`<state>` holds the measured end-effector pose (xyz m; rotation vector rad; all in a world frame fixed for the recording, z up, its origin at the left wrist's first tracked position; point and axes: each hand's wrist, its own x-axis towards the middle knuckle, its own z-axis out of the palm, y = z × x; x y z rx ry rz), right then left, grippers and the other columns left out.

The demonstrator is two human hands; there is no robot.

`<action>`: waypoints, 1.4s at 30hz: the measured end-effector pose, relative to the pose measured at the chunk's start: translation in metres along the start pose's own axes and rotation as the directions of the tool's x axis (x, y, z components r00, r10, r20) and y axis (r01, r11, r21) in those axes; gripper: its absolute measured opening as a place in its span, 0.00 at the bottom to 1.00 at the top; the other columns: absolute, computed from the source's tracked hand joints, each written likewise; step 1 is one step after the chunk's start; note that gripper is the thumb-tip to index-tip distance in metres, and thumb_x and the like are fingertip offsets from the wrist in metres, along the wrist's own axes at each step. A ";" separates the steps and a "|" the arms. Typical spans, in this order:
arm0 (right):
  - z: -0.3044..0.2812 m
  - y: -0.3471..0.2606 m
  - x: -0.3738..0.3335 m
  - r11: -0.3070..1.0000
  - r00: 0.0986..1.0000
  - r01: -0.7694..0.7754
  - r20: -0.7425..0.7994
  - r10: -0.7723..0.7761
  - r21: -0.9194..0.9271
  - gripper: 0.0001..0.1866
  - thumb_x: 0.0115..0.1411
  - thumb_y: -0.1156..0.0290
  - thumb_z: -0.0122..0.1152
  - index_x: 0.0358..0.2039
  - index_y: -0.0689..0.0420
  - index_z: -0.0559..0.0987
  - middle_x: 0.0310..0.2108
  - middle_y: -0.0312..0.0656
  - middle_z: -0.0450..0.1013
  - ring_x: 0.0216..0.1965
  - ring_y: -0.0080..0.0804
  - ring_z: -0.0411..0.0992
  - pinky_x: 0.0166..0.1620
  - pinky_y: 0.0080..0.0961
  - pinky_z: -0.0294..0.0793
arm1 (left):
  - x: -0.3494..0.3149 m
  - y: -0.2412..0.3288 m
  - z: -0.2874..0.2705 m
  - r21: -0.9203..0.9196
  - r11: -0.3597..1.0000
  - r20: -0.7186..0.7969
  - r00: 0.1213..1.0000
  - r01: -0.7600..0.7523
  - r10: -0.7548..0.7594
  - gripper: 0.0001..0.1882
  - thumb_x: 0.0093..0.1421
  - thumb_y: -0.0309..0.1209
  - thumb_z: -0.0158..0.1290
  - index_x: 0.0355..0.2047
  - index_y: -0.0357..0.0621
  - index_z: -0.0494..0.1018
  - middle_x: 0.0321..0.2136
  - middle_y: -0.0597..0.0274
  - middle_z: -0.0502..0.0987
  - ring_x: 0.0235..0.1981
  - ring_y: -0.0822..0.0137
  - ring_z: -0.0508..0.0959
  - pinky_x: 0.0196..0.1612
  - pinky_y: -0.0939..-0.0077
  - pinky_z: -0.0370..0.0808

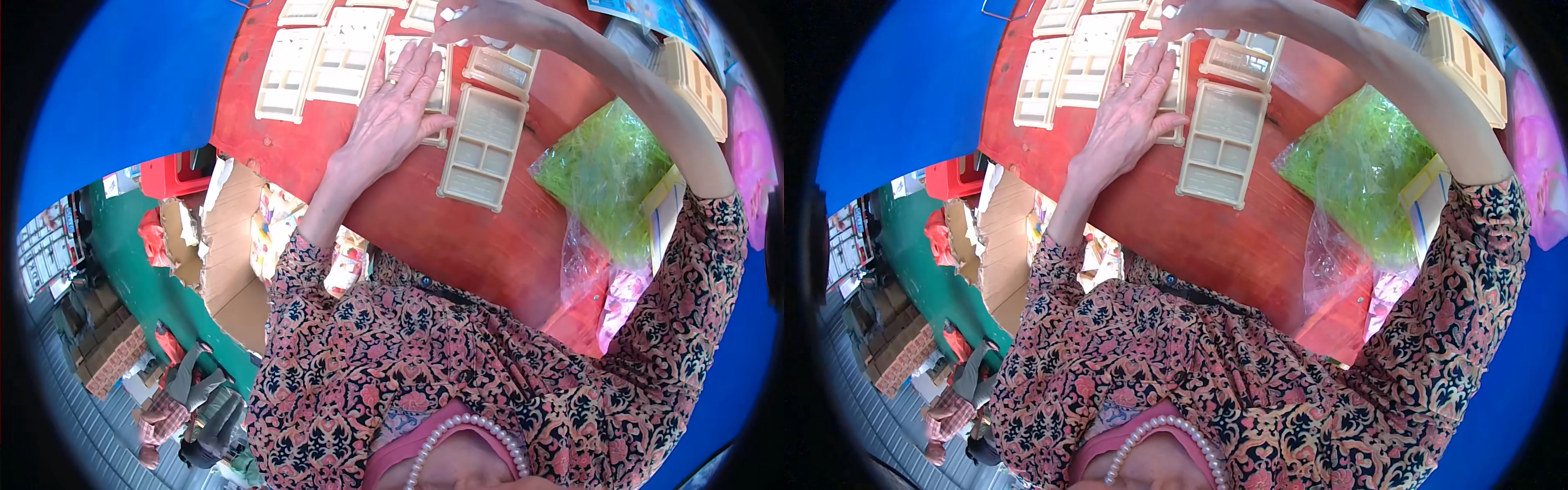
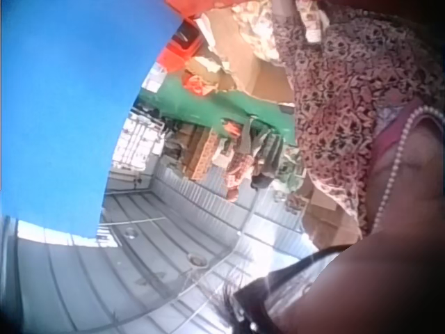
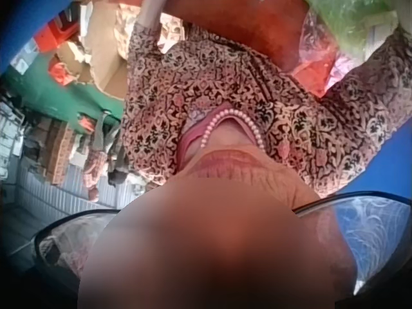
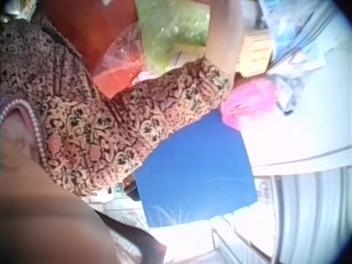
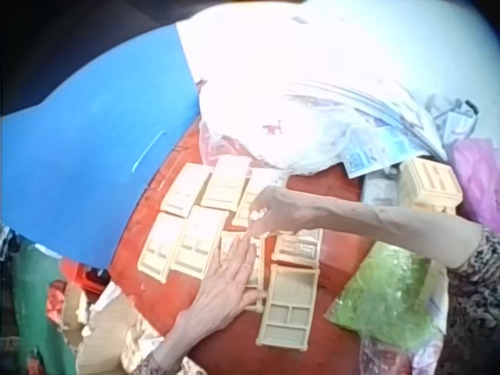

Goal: Sorting and placing small white plastic components into partitioned trays.

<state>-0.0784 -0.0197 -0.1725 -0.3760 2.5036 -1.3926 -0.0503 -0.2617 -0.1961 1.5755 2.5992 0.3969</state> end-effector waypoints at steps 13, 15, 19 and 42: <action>0.036 -0.006 -0.066 0.979 0.997 0.062 0.062 -0.051 -0.195 0.14 0.55 0.72 0.60 0.43 0.63 0.77 0.38 0.52 0.74 0.40 0.46 0.73 0.44 0.35 0.72 | -0.030 0.023 -0.013 -0.123 0.990 -0.055 0.996 0.067 -0.074 0.42 0.57 0.48 0.53 0.61 0.27 0.55 0.65 0.39 0.50 0.67 0.43 0.50 0.66 0.47 0.47; 0.055 0.013 -0.080 0.884 0.938 0.286 -0.081 -0.338 -0.369 0.16 0.56 0.73 0.60 0.46 0.60 0.75 0.42 0.50 0.73 0.45 0.47 0.71 0.47 0.38 0.71 | -0.040 0.032 -0.009 -0.151 0.987 -0.073 0.995 0.057 -0.069 0.41 0.57 0.48 0.53 0.60 0.26 0.55 0.65 0.39 0.50 0.67 0.43 0.49 0.66 0.46 0.47; 0.080 0.019 -0.089 0.849 0.858 0.381 -0.201 -0.472 -0.365 0.18 0.55 0.73 0.60 0.47 0.59 0.72 0.46 0.53 0.70 0.48 0.51 0.69 0.50 0.40 0.70 | -0.051 0.048 0.002 -0.241 0.969 -0.070 0.995 0.058 -0.077 0.41 0.56 0.47 0.54 0.60 0.26 0.57 0.65 0.38 0.51 0.68 0.44 0.48 0.66 0.46 0.47; 0.023 -0.016 -0.091 0.909 0.873 0.348 -0.276 -0.403 -0.227 0.03 0.48 0.80 0.54 0.24 0.66 0.74 0.18 0.49 0.70 0.23 0.40 0.72 0.28 0.34 0.69 | -0.043 0.061 0.014 -0.251 0.968 -0.040 0.999 0.005 -0.016 0.44 0.50 0.38 0.61 0.62 0.30 0.55 0.66 0.45 0.51 0.68 0.46 0.50 0.65 0.46 0.48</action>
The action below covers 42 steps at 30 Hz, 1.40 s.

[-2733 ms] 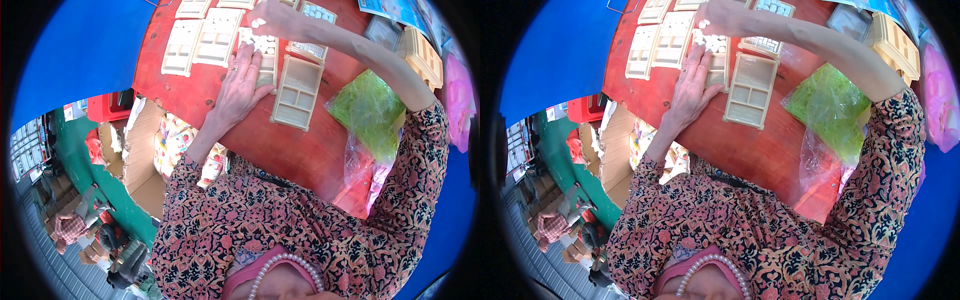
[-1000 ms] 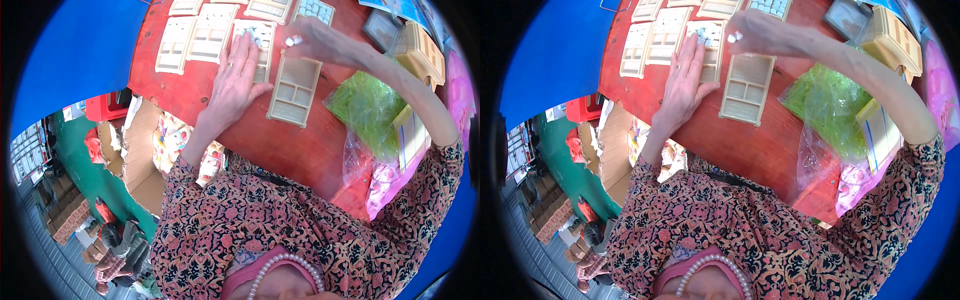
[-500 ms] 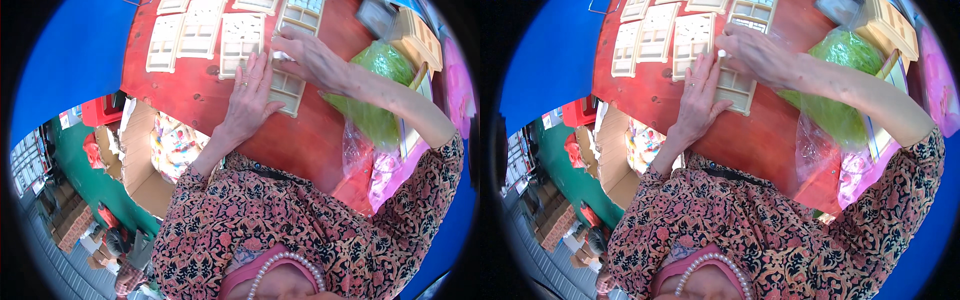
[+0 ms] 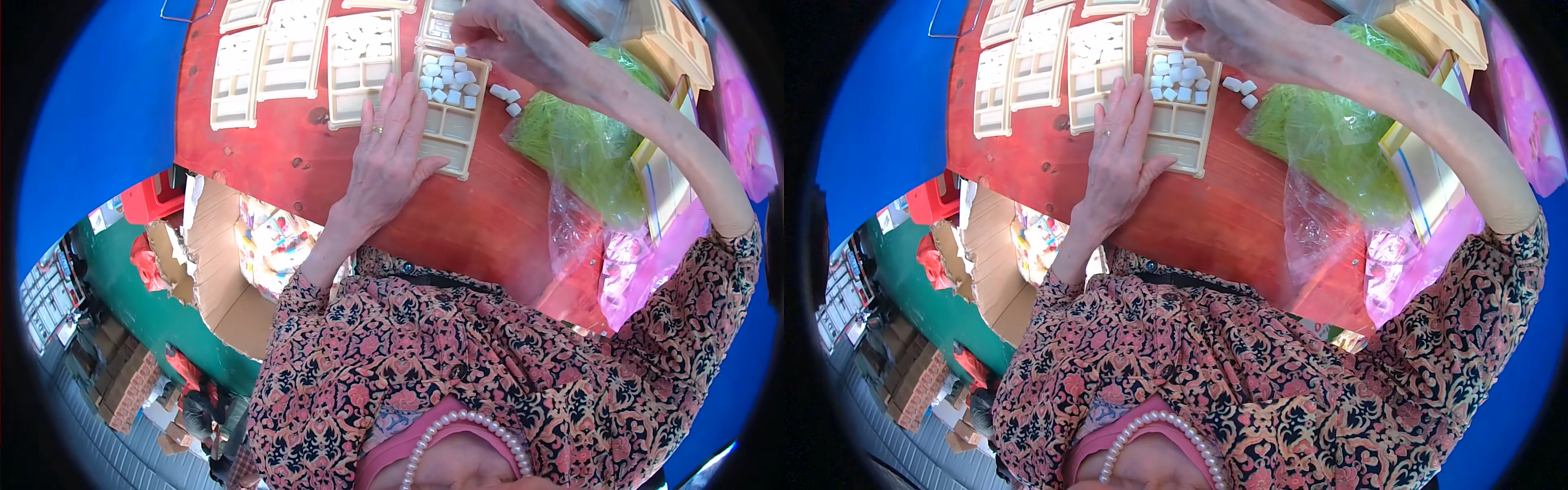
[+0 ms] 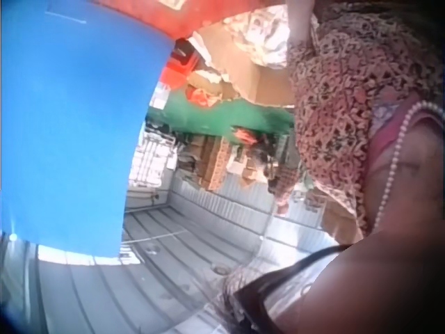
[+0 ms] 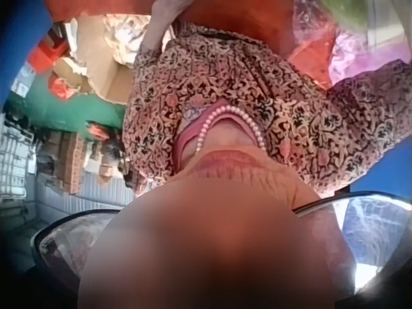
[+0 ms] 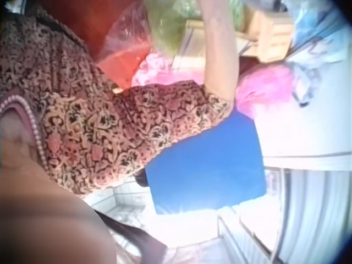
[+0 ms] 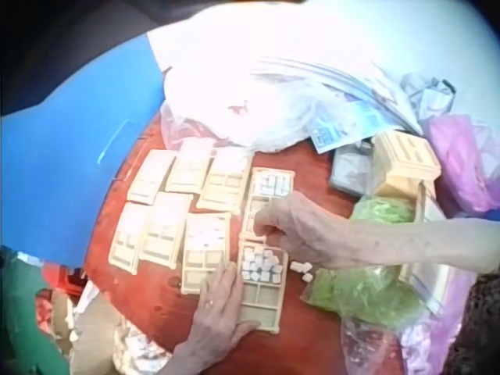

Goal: Sorting and placing small white plastic components into partitioned trays.

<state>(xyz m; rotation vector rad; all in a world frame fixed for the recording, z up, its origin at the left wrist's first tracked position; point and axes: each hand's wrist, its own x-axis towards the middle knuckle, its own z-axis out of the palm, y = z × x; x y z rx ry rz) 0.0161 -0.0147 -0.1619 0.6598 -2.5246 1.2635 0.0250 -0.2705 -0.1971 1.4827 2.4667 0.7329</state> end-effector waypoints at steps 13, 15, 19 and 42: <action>0.002 -0.014 -0.058 0.935 0.864 -0.244 0.380 0.331 -0.259 0.29 0.45 0.76 0.67 0.51 0.58 0.70 0.42 0.45 0.71 0.44 0.42 0.70 0.49 0.38 0.67 | 0.022 0.008 0.015 0.104 0.988 0.076 0.992 -0.112 0.104 0.45 0.48 0.46 0.60 0.62 0.35 0.57 0.65 0.50 0.54 0.68 0.51 0.50 0.66 0.49 0.49; 0.004 -0.012 -0.063 0.964 0.933 -0.152 0.289 0.213 -0.218 0.27 0.44 0.78 0.65 0.48 0.59 0.71 0.40 0.45 0.72 0.42 0.43 0.70 0.46 0.39 0.68 | 0.021 0.006 0.015 0.096 0.988 0.050 0.992 -0.119 0.115 0.45 0.48 0.45 0.61 0.61 0.35 0.58 0.65 0.50 0.54 0.68 0.51 0.51 0.66 0.49 0.50; 0.013 -0.001 -0.057 0.954 0.913 -0.250 0.287 0.289 -0.165 0.14 0.44 0.82 0.59 0.35 0.64 0.74 0.33 0.49 0.72 0.35 0.46 0.71 0.39 0.38 0.69 | 0.025 0.005 0.009 0.055 0.989 0.017 0.991 -0.136 0.135 0.44 0.48 0.44 0.61 0.61 0.34 0.59 0.65 0.50 0.55 0.67 0.51 0.52 0.65 0.49 0.51; 0.014 0.016 -0.013 0.983 0.926 -0.168 0.329 0.182 -0.071 0.04 0.54 0.78 0.47 0.24 0.63 0.65 0.26 0.50 0.63 0.29 0.47 0.66 0.32 0.37 0.65 | 0.006 0.006 0.002 0.114 0.991 0.058 0.996 -0.071 0.064 0.39 0.51 0.44 0.58 0.57 0.31 0.63 0.64 0.47 0.56 0.67 0.49 0.52 0.65 0.48 0.52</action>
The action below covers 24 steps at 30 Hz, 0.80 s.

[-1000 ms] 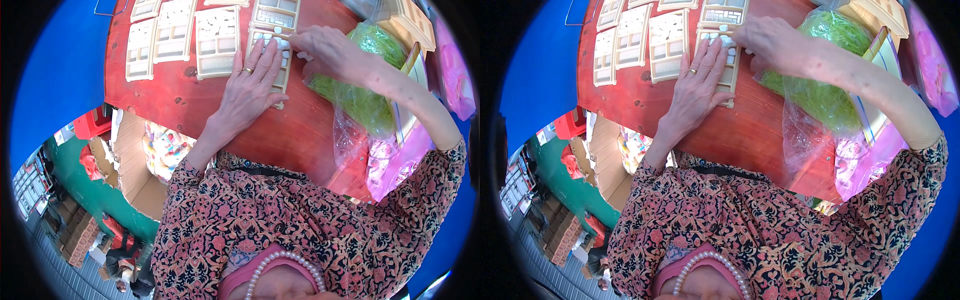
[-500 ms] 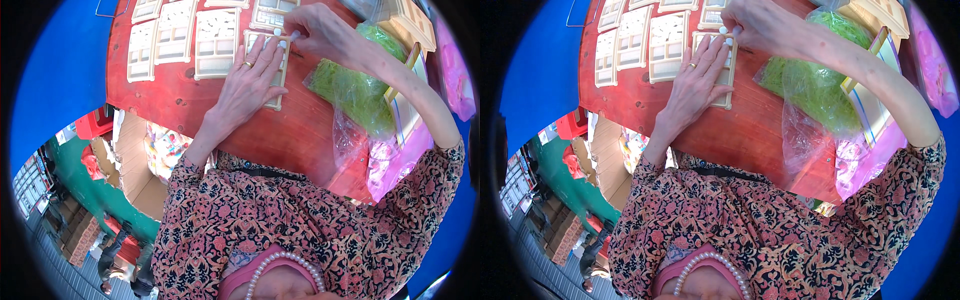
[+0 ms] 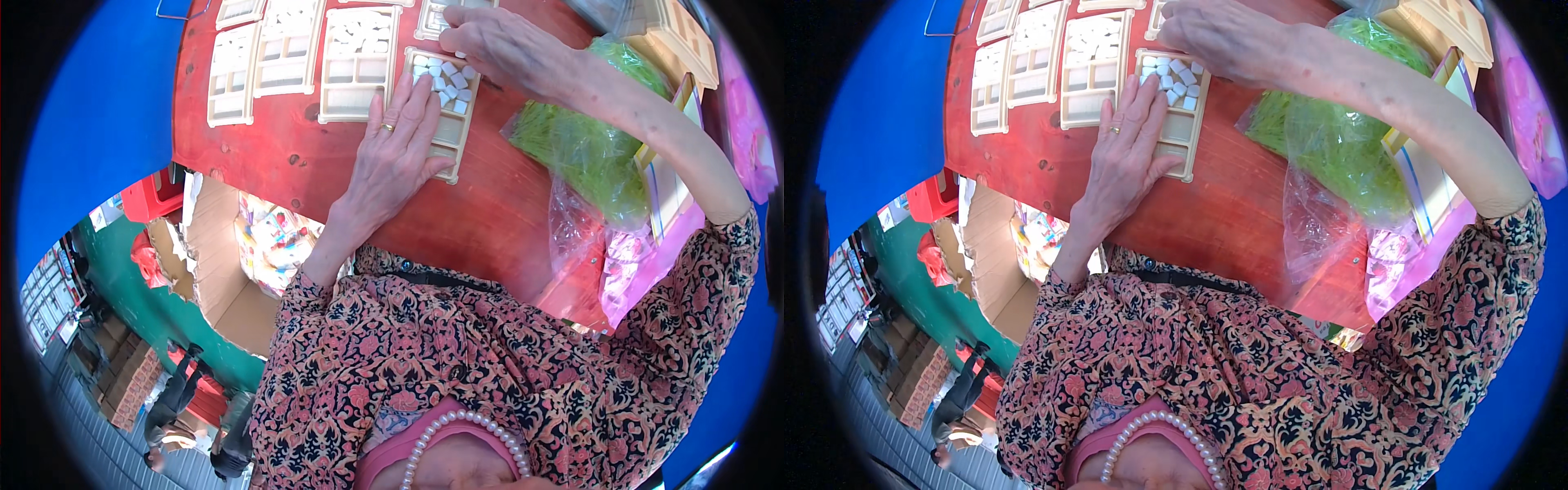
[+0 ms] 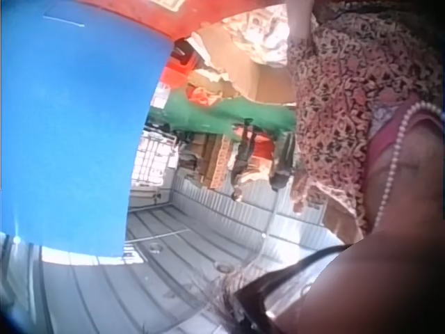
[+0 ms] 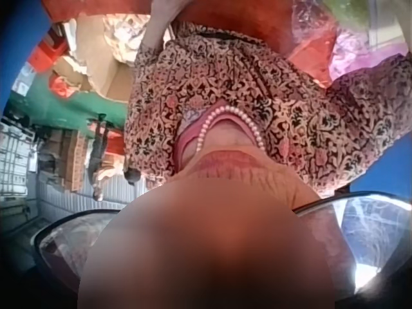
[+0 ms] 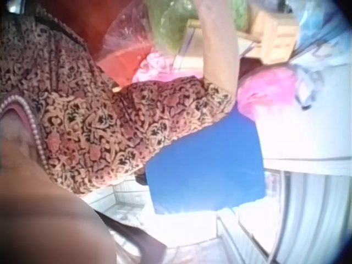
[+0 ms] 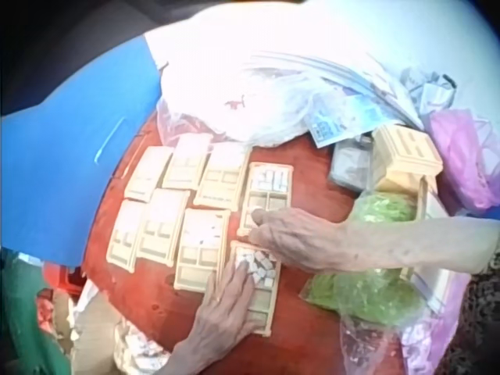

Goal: Sorting and placing small white plastic components into partitioned trays.

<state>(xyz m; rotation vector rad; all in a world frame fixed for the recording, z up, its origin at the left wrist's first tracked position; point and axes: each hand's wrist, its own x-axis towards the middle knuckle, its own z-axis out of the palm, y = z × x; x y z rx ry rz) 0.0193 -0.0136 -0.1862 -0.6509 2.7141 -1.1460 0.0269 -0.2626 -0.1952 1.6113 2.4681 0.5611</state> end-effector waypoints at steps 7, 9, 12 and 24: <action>-0.003 0.001 -0.003 0.982 0.983 0.179 -0.034 -0.181 -0.056 0.03 0.55 0.79 0.49 0.26 0.65 0.68 0.29 0.50 0.65 0.29 0.49 0.67 0.34 0.38 0.67 | -0.003 -0.003 0.005 -0.003 1.000 -0.035 0.999 -0.013 0.013 0.37 0.53 0.45 0.56 0.57 0.30 0.63 0.64 0.47 0.55 0.67 0.49 0.52 0.64 0.47 0.52; -0.005 -0.003 -0.006 0.937 0.917 0.318 -0.207 -0.342 -0.143 0.03 0.53 0.80 0.52 0.29 0.65 0.69 0.32 0.52 0.66 0.32 0.49 0.68 0.35 0.38 0.67 | -0.004 -0.002 0.006 -0.006 1.000 -0.047 0.999 -0.013 0.013 0.38 0.53 0.45 0.56 0.57 0.30 0.63 0.64 0.47 0.55 0.67 0.48 0.52 0.64 0.46 0.53; -0.002 -0.021 -0.006 0.924 0.880 0.352 -0.285 -0.381 -0.148 0.06 0.51 0.81 0.54 0.31 0.65 0.71 0.33 0.52 0.68 0.33 0.47 0.69 0.35 0.37 0.68 | -0.005 -0.003 0.007 -0.002 1.000 -0.046 0.999 0.001 -0.001 0.37 0.54 0.44 0.56 0.58 0.30 0.62 0.64 0.46 0.55 0.67 0.48 0.52 0.64 0.46 0.53; -0.018 -0.028 -0.003 0.997 0.998 -0.039 0.057 0.035 0.065 0.08 0.51 0.81 0.57 0.33 0.64 0.72 0.34 0.50 0.70 0.34 0.44 0.70 0.37 0.35 0.69 | -0.005 -0.005 0.007 -0.054 0.998 -0.075 0.997 0.009 -0.013 0.38 0.54 0.45 0.56 0.58 0.31 0.62 0.64 0.46 0.56 0.67 0.47 0.51 0.64 0.45 0.51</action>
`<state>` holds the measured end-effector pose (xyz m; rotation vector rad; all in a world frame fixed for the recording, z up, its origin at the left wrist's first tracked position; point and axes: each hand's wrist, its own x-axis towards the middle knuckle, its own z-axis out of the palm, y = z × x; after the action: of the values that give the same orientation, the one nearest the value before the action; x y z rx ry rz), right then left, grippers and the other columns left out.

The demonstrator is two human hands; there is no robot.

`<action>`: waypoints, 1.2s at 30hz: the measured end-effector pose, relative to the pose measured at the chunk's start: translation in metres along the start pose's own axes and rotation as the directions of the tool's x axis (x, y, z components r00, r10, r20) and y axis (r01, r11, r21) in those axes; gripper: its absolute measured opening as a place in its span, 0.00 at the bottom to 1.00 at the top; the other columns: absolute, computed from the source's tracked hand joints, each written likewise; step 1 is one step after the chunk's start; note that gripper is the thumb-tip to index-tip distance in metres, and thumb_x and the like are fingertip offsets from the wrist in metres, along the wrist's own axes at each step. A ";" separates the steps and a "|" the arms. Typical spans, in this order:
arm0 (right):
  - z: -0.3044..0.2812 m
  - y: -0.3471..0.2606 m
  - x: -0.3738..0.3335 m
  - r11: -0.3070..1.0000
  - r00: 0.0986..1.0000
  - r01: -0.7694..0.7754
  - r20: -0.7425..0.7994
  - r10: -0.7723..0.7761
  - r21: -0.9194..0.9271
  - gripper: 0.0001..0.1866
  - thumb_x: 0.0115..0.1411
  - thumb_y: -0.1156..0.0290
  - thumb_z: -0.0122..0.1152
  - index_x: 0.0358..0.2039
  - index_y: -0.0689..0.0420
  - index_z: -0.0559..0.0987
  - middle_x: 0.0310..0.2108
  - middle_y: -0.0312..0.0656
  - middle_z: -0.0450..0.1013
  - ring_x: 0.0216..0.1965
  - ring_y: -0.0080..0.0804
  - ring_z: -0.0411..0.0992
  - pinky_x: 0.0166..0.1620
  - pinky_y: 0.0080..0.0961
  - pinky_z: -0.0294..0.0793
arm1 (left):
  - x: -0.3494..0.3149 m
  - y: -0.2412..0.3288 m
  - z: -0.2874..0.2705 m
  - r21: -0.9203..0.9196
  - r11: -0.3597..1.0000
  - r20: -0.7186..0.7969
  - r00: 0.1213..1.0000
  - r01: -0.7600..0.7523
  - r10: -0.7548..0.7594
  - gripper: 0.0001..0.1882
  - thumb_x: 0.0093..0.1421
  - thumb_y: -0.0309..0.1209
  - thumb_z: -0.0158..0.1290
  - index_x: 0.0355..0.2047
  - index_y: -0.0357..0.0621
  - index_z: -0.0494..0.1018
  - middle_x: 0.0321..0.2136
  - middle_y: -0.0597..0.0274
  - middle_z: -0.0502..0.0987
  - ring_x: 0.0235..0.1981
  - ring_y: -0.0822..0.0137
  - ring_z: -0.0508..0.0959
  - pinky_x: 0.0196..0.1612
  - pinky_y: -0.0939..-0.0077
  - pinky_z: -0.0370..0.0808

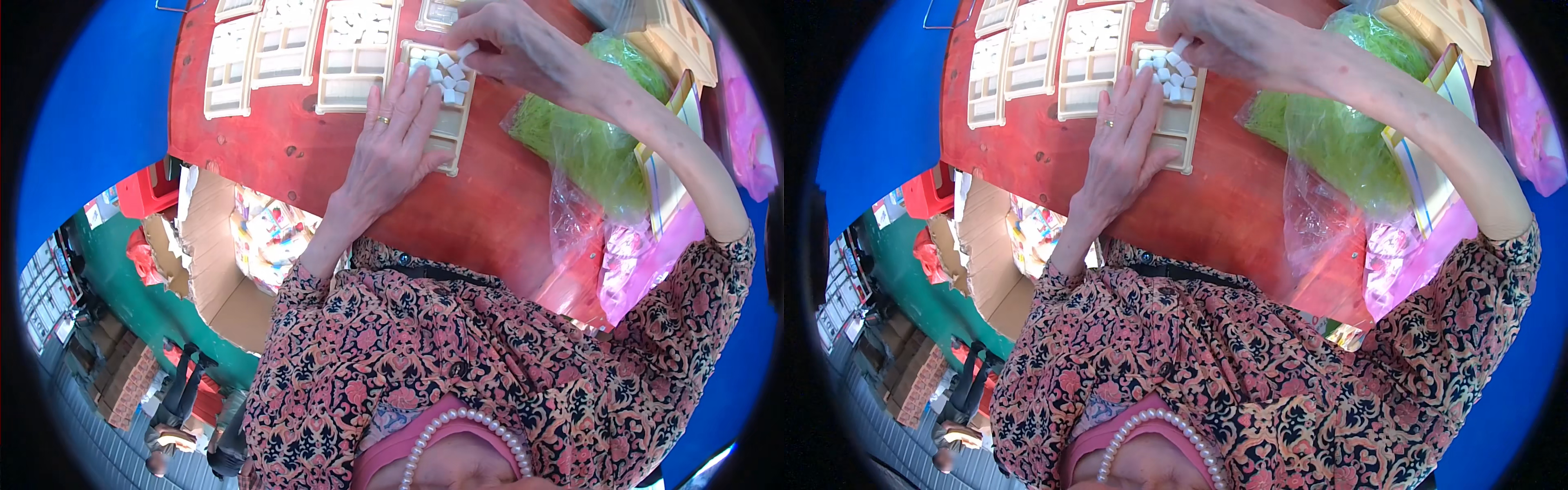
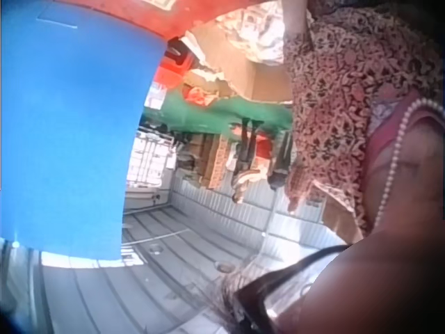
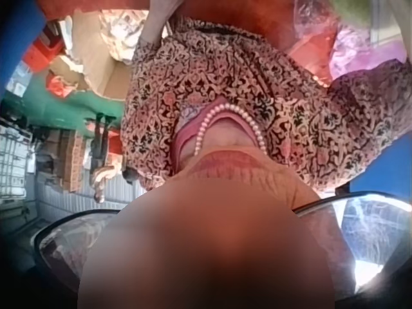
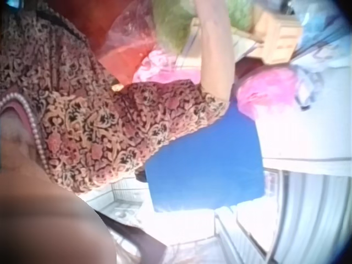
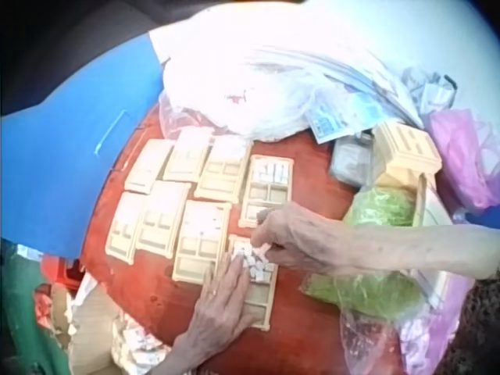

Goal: Sorting and placing small white plastic components into partitioned trays.

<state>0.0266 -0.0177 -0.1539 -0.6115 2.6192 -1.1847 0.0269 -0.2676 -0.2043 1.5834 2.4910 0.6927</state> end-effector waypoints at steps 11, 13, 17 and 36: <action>0.022 0.008 -0.005 0.985 0.941 0.173 -0.292 -0.170 -0.017 0.05 0.53 0.81 0.53 0.32 0.61 0.71 0.30 0.51 0.68 0.33 0.47 0.68 0.37 0.37 0.67 | 0.004 0.006 0.000 0.040 0.996 0.097 0.993 -0.075 0.071 0.41 0.50 0.49 0.55 0.60 0.38 0.62 0.65 0.58 0.58 0.68 0.52 0.52 0.66 0.46 0.46; 0.014 0.004 -0.003 0.992 0.972 0.097 -0.223 -0.076 0.083 0.03 0.52 0.82 0.53 0.29 0.62 0.70 0.27 0.51 0.68 0.30 0.46 0.68 0.35 0.36 0.67 | 0.003 0.005 0.002 0.035 0.997 0.088 0.994 -0.074 0.071 0.41 0.50 0.49 0.55 0.60 0.38 0.62 0.65 0.58 0.58 0.68 0.52 0.52 0.66 0.47 0.47; 0.011 -0.001 0.004 0.989 0.970 0.013 -0.243 0.023 0.148 0.03 0.49 0.82 0.53 0.22 0.65 0.70 0.21 0.52 0.66 0.25 0.45 0.68 0.30 0.34 0.67 | 0.003 0.005 0.000 0.024 0.997 0.088 0.993 -0.080 0.077 0.42 0.49 0.49 0.55 0.60 0.37 0.62 0.65 0.56 0.57 0.68 0.52 0.52 0.65 0.47 0.48; 0.023 0.016 0.005 0.979 0.950 0.141 -0.298 -0.093 0.145 0.03 0.49 0.82 0.58 0.26 0.63 0.76 0.23 0.48 0.72 0.28 0.41 0.74 0.32 0.32 0.71 | 0.012 0.002 0.003 -0.009 0.997 0.053 0.995 -0.080 0.080 0.39 0.51 0.47 0.58 0.57 0.32 0.64 0.63 0.46 0.57 0.67 0.47 0.51 0.65 0.47 0.51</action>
<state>0.0255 -0.0255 -0.1809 -0.6095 2.7088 -1.6219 0.0239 -0.2557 -0.2042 1.6844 2.3963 0.6591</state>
